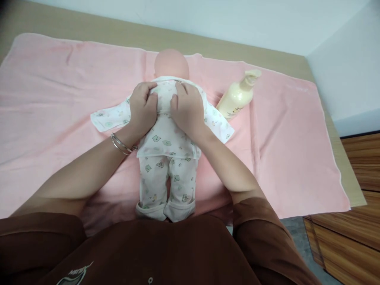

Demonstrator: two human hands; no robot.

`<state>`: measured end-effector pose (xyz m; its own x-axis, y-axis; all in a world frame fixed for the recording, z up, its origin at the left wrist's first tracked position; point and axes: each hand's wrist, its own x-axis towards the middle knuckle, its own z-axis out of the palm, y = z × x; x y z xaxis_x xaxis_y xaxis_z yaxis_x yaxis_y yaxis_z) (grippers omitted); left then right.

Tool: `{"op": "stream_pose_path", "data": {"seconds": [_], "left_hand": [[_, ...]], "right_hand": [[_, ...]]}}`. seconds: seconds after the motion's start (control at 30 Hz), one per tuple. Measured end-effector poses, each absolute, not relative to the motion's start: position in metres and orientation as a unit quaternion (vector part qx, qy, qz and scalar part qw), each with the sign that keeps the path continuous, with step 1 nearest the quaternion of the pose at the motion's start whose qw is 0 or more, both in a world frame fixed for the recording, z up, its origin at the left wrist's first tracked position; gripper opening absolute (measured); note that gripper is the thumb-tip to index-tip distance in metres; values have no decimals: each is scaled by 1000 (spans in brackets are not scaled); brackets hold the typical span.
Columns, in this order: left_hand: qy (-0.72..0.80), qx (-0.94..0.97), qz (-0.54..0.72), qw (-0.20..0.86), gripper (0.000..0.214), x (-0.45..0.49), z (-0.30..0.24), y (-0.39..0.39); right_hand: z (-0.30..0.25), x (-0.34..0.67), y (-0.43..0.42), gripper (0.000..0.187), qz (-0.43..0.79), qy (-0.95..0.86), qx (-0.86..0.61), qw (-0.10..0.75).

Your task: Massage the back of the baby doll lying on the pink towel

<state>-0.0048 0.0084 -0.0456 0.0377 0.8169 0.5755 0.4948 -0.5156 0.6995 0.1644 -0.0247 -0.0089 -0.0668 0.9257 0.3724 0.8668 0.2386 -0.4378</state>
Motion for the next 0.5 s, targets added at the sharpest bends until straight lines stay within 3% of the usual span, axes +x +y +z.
{"op": "stream_pose_path", "data": {"seconds": [0.2,0.4,0.5], "left_hand": [[473,709,483,200,28,-5,-52,19],[468,702,497,202,23,-6,-47,15],[468,705,496,192,25,-6,-47,14]], "right_hand": [[21,125,-69,59,38,-812,-559,166],[19,157,-27,53,87,-786,-584,182],[18,158,-31,63,96,-746,-636,175]]}}
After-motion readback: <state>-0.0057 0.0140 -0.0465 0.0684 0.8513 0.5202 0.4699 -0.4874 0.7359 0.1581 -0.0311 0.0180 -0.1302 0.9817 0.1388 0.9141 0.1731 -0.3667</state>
